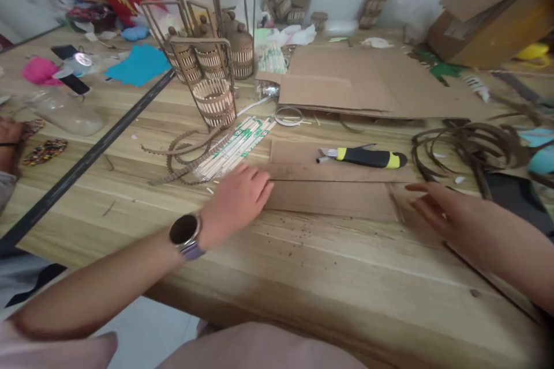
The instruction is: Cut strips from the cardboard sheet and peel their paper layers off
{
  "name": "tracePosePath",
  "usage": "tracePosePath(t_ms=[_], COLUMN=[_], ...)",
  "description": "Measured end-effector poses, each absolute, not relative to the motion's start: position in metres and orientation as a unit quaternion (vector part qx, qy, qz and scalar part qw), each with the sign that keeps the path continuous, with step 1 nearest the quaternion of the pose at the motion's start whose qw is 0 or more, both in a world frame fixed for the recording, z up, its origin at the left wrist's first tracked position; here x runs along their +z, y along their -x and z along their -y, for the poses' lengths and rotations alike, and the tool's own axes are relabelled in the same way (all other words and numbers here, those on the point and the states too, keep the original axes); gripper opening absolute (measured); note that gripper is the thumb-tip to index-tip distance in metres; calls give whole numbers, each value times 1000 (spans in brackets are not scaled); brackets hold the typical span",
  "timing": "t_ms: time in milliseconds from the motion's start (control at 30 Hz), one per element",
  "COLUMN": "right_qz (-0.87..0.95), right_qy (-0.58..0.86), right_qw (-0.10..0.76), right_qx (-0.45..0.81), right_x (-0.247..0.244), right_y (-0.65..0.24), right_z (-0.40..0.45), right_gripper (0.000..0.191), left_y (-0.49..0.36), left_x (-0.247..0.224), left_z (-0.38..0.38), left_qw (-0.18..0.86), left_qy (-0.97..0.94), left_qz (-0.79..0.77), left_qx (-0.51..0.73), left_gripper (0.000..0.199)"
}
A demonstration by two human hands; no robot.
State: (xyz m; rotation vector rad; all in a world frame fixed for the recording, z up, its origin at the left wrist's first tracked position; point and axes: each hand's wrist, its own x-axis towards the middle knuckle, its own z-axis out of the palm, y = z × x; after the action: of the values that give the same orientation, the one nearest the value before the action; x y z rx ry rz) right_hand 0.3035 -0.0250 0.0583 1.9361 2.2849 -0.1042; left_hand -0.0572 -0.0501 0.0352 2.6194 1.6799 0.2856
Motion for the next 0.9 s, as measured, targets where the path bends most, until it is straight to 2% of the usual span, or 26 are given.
tracePosePath(t_ms=[100,200,367,533,733,900], right_qz=[-734,-716,-648,-584,-583,-613], right_qy=[-662,-662,-681,-633,-625,-605], right_qw=[-7,-75,-165,-259,-256,-207], right_qx=[-148,-209,-299,-438,-452,-464], right_x=[50,45,39,26,14,24], right_y=[-307,-298,-300,-310,-309,-305], right_z=[44,55,56,50,46,37], right_gripper=[31,31,27,15,22,27], left_y=[60,53,51,56,55,55], left_x=[35,36,37,28,28,32], left_z=[77,88,76,54,49,52], left_qw=[83,162,370,586,640,614], left_qy=[-813,-787,-632,-383,-360,-422], left_qz=[-570,-585,-638,-601,-563,-571], left_qx=[83,112,238,385,378,345], left_gripper=[30,32,25,13,23,35])
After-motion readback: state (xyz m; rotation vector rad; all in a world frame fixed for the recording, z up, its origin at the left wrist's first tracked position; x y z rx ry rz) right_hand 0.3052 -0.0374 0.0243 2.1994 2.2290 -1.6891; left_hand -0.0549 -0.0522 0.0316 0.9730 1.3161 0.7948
